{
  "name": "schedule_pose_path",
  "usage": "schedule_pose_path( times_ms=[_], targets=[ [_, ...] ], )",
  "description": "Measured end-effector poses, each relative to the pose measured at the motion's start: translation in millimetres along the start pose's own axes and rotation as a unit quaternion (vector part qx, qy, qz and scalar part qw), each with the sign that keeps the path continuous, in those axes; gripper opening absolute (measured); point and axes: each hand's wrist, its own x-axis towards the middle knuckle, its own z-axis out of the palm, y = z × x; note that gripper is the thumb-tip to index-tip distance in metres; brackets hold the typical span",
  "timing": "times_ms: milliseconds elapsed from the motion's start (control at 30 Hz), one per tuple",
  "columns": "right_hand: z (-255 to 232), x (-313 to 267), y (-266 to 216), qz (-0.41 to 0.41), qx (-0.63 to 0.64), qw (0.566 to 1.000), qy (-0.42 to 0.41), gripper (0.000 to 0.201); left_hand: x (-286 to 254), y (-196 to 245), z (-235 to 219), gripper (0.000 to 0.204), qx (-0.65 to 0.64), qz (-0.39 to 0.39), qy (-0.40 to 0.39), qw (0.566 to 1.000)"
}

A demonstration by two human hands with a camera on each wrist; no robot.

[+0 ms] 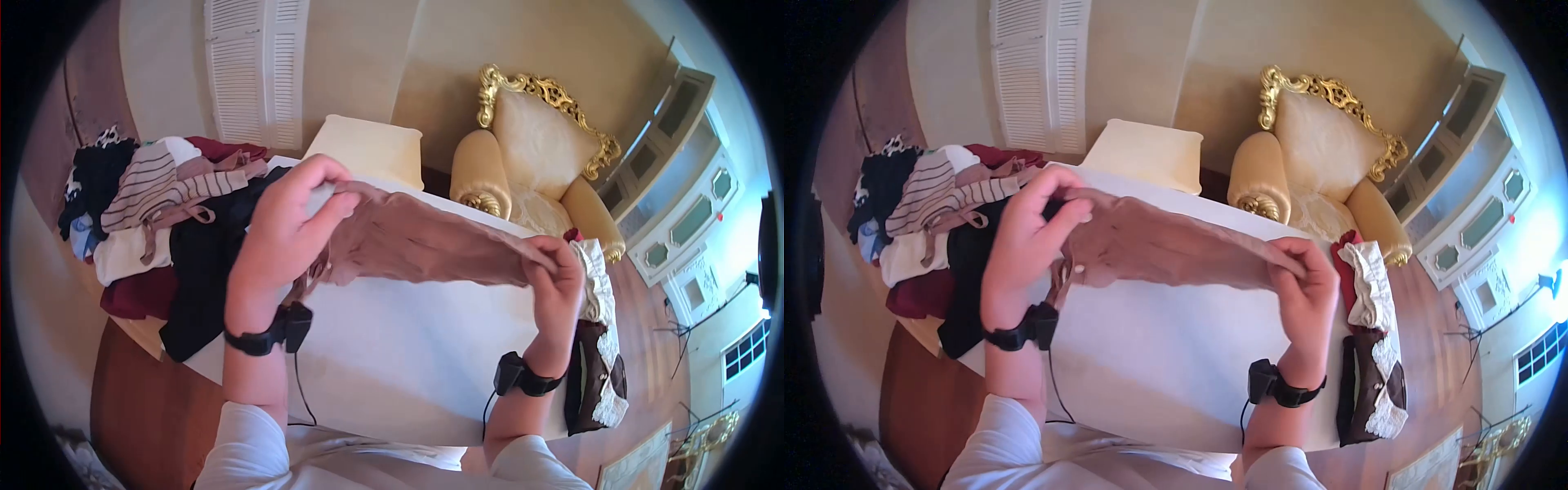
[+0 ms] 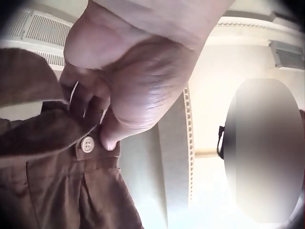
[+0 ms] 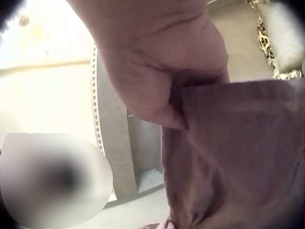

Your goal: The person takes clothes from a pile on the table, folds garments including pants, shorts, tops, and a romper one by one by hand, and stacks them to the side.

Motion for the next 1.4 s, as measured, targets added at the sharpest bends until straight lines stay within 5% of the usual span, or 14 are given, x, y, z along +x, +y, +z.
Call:
schedule_pose_path(
  times_ms=[100, 167, 367, 467, 500, 533, 600, 700, 800, 833, 900, 1133, 1233, 1400],
  targets=[
    [-16.0, -7.7, -14.1, -0.001, 0.202, 0.979, 0.009, 0.013, -11.1, 36.5, -8.4, 0.014, -0.193, -0.147, -0.041, 0.969],
    [-17.9, -10.1, -17.2, 0.01, 0.251, 0.966, 0.054, 0.016, -15.7, 47.0, -6.9, 0.014, -0.225, -0.138, -0.055, 0.963],
    [-23.0, 6.6, 7.4, 0.04, 0.189, 0.977, 0.09, 0.02, -5.2, 32.3, 7.3, 0.011, -0.319, -0.21, -0.142, 0.913],
    [-28.5, 23.1, 58.8, 0.042, 0.002, 0.992, 0.118, 0.031, -1.0, -38.1, 35.0, 0.019, -0.279, -0.248, -0.146, 0.916],
    [-21.6, 24.3, 75.5, -0.016, -0.164, 0.97, 0.177, 0.036, -5.2, -67.9, 46.9, 0.027, -0.008, -0.138, -0.075, 0.988],
    [-14.4, 24.2, 83.2, -0.075, -0.324, 0.915, 0.229, 0.041, -4.8, -72.6, 51.5, 0.035, 0.263, -0.013, 0.003, 0.965],
    [-17.3, 25.1, 85.3, -0.105, -0.374, 0.893, 0.228, 0.046, -4.7, -79.3, 49.3, 0.038, 0.207, -0.032, 0.004, 0.978],
    [-15.7, 20.0, 74.9, -0.013, -0.197, 0.979, 0.051, 0.042, -0.2, -57.8, 40.3, 0.037, 0.105, -0.117, -0.061, 0.986],
    [-8.0, 11.8, 68.7, 0.056, -0.246, 0.953, -0.17, 0.047, -0.5, -55.7, 38.3, 0.028, 0.097, -0.194, -0.172, 0.961],
    [-6.1, 8.4, 73.6, 0.058, -0.245, 0.953, -0.169, 0.047, -2.0, -59.0, 40.1, 0.027, 0.107, -0.195, -0.222, 0.949],
    [-1.3, 1.5, 83.0, 0.078, -0.343, 0.873, -0.339, 0.051, -8.5, -80.1, 47.0, 0.029, 0.139, -0.177, -0.362, 0.904],
    [11.0, -1.1, 89.6, 0.166, -0.293, 0.883, -0.326, 0.06, -26.9, -113.2, 73.9, 0.043, 0.255, -0.219, -0.442, 0.831],
    [7.0, -1.9, 106.0, 0.171, -0.321, 0.869, -0.336, 0.054, -19.3, -106.1, 86.6, 0.039, 0.243, -0.292, -0.464, 0.8],
    [19.5, -5.5, 134.5, 0.167, -0.363, 0.853, -0.337, 0.036, -25.5, -117.8, 101.6, 0.035, 0.249, -0.268, -0.481, 0.796]
  ],
)
